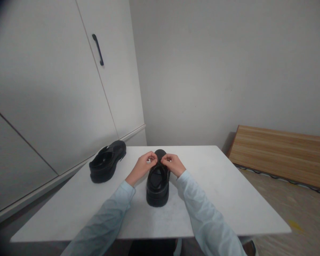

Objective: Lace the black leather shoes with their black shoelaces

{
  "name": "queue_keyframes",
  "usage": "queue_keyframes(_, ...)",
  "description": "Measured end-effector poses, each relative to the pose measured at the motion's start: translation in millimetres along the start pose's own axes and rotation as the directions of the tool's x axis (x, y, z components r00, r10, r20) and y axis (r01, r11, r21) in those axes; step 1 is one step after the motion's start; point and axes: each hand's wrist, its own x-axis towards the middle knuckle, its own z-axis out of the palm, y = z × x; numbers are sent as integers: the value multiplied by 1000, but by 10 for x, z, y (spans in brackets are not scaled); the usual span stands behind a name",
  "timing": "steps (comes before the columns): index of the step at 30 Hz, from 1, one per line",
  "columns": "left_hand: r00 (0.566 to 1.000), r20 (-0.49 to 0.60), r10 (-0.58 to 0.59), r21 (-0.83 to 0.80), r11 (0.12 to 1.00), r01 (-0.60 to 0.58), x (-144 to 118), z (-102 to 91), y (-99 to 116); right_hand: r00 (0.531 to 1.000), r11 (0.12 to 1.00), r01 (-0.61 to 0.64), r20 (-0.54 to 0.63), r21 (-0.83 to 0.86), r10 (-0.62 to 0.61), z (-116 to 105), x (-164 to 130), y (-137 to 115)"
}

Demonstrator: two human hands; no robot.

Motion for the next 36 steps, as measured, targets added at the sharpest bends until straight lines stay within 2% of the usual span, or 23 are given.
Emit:
queue_keyframes(7, 994, -38, -103, 32, 994, 105, -9, 2, -25, 1000, 999, -5, 19, -48, 6, -33, 46, 58)
queue_keyframes(12, 976, 15, -216, 8, 976, 216, -17, -41, -78, 994, 995, -99, 50, -17, 100, -63, 57, 86)
queue_keyframes(17, 967, 55, -249, 6, 968, 249, -9, -77, -149, 978, 983, -178, 113, 34, 173, -129, 34, 79)
queue_keyframes(24, 955, 124, -271, 23, 963, 270, -9, -122, -198, 967, 978, -204, 150, -35, 207, -185, 39, 105)
queue_keyframes(27, 964, 143, -224, 47, 974, 220, -15, -129, -200, 973, 981, -168, 146, -97, 181, -166, 34, 84)
queue_keyframes(31, 974, 171, -150, 61, 988, 142, -14, -133, -213, 983, 982, -49, 166, -182, 80, -145, 7, 37)
queue_keyframes(36, 964, 245, -101, 20, 995, 99, 3, -160, -274, 974, 974, 79, 225, -212, -30, -158, -11, 30)
